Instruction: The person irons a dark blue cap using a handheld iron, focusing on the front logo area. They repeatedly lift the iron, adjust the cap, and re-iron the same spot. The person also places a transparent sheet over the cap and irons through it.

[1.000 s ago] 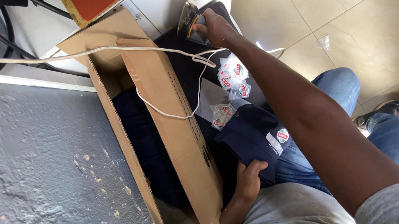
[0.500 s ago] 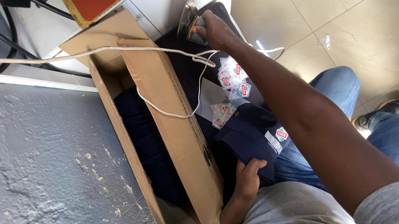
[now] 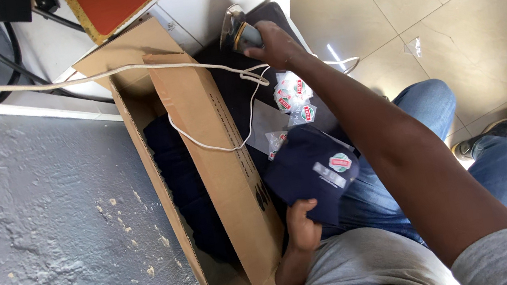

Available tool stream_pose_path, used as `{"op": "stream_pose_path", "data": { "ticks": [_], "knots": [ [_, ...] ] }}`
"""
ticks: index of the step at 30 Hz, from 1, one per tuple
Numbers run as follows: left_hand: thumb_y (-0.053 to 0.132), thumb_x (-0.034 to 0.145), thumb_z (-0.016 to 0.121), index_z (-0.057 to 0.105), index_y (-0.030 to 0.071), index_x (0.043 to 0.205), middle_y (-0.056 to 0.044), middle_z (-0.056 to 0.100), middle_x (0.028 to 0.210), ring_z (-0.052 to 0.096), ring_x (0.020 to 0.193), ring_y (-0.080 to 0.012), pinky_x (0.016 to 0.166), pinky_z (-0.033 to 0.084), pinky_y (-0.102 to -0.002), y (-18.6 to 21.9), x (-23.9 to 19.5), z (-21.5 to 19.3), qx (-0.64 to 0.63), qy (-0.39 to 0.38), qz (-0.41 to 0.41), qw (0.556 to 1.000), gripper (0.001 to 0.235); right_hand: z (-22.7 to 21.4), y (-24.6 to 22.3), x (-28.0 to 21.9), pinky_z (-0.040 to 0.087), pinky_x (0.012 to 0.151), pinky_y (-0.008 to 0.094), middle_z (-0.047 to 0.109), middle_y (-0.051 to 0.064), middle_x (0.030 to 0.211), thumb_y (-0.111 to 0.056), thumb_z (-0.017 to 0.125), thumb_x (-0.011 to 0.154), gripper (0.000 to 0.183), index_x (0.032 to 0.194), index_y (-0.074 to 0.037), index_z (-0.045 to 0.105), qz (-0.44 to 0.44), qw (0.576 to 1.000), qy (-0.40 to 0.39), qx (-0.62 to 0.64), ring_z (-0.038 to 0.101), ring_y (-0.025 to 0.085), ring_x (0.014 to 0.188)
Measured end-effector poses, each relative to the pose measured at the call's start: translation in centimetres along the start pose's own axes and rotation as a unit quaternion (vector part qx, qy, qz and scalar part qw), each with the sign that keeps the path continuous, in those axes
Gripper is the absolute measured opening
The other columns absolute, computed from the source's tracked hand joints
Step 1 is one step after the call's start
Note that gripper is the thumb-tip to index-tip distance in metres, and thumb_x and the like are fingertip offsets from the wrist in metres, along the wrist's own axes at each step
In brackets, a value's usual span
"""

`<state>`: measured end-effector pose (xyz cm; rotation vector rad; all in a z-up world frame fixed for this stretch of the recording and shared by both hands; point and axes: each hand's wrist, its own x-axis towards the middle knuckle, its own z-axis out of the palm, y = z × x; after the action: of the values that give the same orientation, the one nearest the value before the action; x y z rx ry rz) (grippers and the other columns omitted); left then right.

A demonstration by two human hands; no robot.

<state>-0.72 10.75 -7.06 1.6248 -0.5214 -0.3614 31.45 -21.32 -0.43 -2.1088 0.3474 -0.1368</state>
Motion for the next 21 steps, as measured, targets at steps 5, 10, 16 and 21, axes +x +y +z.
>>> {"op": "stream_pose_path", "data": {
  "ticks": [5, 10, 16, 21],
  "knots": [
    [0.007, 0.08, 0.052, 0.052, 0.013, 0.15, -0.013, 0.059, 0.144, 0.055, 0.132, -0.0319, 0.118, 0.04, -0.052, 9.5, 5.2, 0.0, -0.601, 0.192, -0.341, 0.697, 0.071, -0.1, -0.1, -0.5, 0.041, 0.067, 0.044, 0.068, 0.012, 0.092, -0.015, 0.08, 0.089, 0.023, 0.096, -0.01, 0.059, -0.01, 0.999, 0.039, -0.004, 0.061, 0.027, 0.082],
    [0.006, 0.074, 0.053, 0.053, 0.011, 0.149, -0.014, 0.058, 0.143, 0.053, 0.132, -0.0375, 0.117, 0.039, -0.059, 10.0, 4.6, -1.2, -0.601, 0.218, -0.305, 0.706, 0.076, -3.9, -4.8, -3.2, 0.047, 0.071, 0.037, 0.067, 0.007, 0.097, -0.014, 0.068, 0.099, 0.01, 0.106, -0.01, 0.063, -0.045, 0.993, 0.093, 0.056, 0.061, 0.023, 0.087],
    [-0.002, 0.069, 0.058, 0.054, 0.006, 0.146, -0.017, 0.058, 0.142, 0.053, 0.133, -0.0388, 0.115, 0.04, -0.063, 8.8, 4.1, -1.1, -0.585, 0.203, -0.213, 0.756, 0.078, -12.9, -8.6, -8.1, 0.044, 0.073, 0.035, 0.062, 0.008, 0.1, -0.028, 0.068, 0.107, 0.025, 0.114, -0.005, 0.063, -0.178, 0.959, 0.214, 0.059, 0.057, 0.021, 0.088],
    [-0.014, 0.075, 0.051, 0.04, 0.005, 0.156, -0.017, 0.051, 0.15, 0.045, 0.14, -0.037, 0.119, 0.032, -0.065, 12.5, 6.3, -1.7, -0.592, 0.113, -0.072, 0.795, 0.084, -20.8, -13.1, -16.0, 0.041, 0.077, 0.036, 0.055, 0.005, 0.098, -0.02, 0.07, 0.111, 0.02, 0.114, -0.005, 0.058, -0.226, 0.924, 0.302, 0.058, 0.049, 0.018, 0.088]
  ]
}}
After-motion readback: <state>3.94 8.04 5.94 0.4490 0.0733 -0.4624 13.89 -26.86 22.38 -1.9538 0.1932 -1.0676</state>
